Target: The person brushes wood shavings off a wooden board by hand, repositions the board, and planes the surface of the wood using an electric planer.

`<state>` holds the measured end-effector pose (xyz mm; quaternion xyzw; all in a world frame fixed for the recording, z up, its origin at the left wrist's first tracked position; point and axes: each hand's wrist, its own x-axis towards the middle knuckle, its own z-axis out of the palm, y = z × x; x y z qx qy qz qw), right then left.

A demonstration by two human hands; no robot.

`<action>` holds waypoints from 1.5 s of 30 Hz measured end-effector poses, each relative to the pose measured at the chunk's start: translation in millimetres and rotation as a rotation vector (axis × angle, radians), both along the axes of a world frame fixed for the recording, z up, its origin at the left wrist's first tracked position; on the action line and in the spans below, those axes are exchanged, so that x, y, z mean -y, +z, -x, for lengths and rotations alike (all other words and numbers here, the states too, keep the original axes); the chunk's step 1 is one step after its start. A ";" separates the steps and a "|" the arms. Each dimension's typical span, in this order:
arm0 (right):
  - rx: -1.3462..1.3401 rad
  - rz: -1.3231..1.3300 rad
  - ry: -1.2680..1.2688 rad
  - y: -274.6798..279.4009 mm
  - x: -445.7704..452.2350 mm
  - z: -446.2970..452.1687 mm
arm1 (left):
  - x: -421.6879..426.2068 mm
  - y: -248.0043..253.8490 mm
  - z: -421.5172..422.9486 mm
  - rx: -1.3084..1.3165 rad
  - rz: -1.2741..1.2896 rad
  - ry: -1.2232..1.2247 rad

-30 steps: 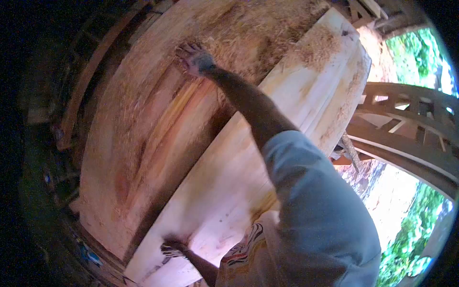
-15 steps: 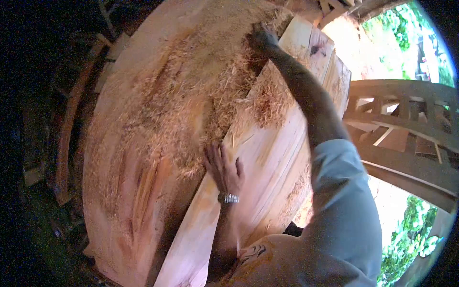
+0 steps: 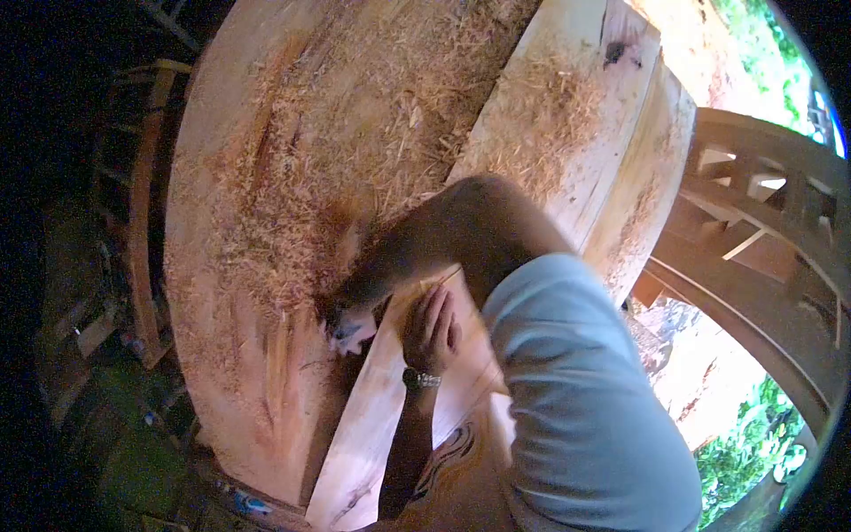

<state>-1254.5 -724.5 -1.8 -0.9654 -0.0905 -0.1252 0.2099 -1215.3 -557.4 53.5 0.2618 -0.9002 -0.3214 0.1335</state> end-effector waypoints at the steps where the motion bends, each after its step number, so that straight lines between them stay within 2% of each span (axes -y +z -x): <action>1: -0.192 0.034 0.037 15.1 -2.1 29.4 | 3.3 2.4 1.8 -0.032 0.023 -0.006; 3: -0.004 -0.118 -0.198 -12.3 14.9 143.5 | 6.9 9.6 4.2 -0.019 0.019 -0.010; 4: -0.109 -0.279 -0.309 -17.7 19.2 219.3 | 5.6 8.3 4.8 -0.024 0.032 0.005; 6: -0.560 -0.407 -0.575 67.9 37.0 366.4 | 3.5 5.6 5.0 -0.030 0.062 0.023; 7: -0.435 -0.087 -0.412 53.3 52.3 448.5 | 2.9 8.3 6.5 -0.018 0.057 0.026; 8: -0.572 0.016 -0.683 66.6 51.4 520.7 | 4.2 10.6 7.5 -0.009 0.059 0.027; 9: -0.752 0.141 -1.263 80.0 34.8 575.2 | 6.2 13.2 8.3 0.002 0.066 0.026; 10: -0.812 0.269 -1.738 89.8 23.6 608.9 | 5.7 12.9 6.9 -0.002 0.072 0.019; 12: -0.795 0.358 -2.156 90.6 18.9 641.0 | 3.6 3.7 4.1 -0.005 0.088 0.011; 13: -0.765 0.363 -2.229 82.9 22.9 637.9 | 6.4 4.2 6.3 -0.002 0.086 0.025; 16: -0.621 0.302 -2.002 52.1 56.3 561.9 | 3.5 13.4 8.6 0.005 0.057 0.013; 21: 0.010 -0.074 -1.041 1.1 40.6 308.7 | 1.1 6.1 4.2 0.036 0.057 0.013; 22: 0.119 -0.113 -0.850 6.0 28.8 261.9 | 2.3 7.3 4.2 0.056 0.064 -0.005; 24: -0.010 0.041 -0.667 68.4 16.2 196.1 | 4.0 11.6 6.3 0.028 0.029 0.004; 25: -0.071 0.125 -0.580 82.3 16.9 177.2 | 3.6 13.6 5.4 0.012 0.015 0.004; 28: 0.077 -0.080 -0.451 16.9 21.6 153.1 | 1.0 11.1 3.2 0.039 0.054 0.023; 30: 0.038 -0.221 -0.536 -5.2 51.6 204.3 | 6.4 9.0 3.5 0.040 0.033 0.016; 32: -0.228 0.017 -0.994 -57.1 90.5 318.5 | 6.8 16.1 4.9 0.065 -0.003 0.027; 35: -0.447 0.269 -1.721 14.1 115.1 556.4 | 0.3 9.4 -0.5 0.035 0.041 0.034; 37: -0.528 0.417 -2.292 91.0 111.8 580.4 | -0.9 2.6 1.1 0.016 0.083 0.034; 39: -0.451 0.221 -2.534 91.2 106.2 586.2 | 1.9 8.6 -0.3 -0.015 0.058 0.030; 41: -0.368 0.471 -2.093 48.4 142.4 524.7 | 3.0 8.2 2.8 -0.004 0.035 0.035; 42: -0.352 0.249 -1.828 63.1 153.8 453.7 | 2.5 8.1 1.7 -0.016 0.000 0.033; 43: -0.034 0.369 -1.579 32.0 165.7 381.0 | 4.4 11.6 0.8 -0.003 0.010 0.030; 44: -0.217 0.489 -1.486 3.8 164.8 296.5 | 4.4 13.4 2.8 0.017 0.020 0.033; 45: -0.145 0.616 -1.281 -13.4 150.1 210.9 | 3.9 15.0 -0.5 0.038 0.031 0.028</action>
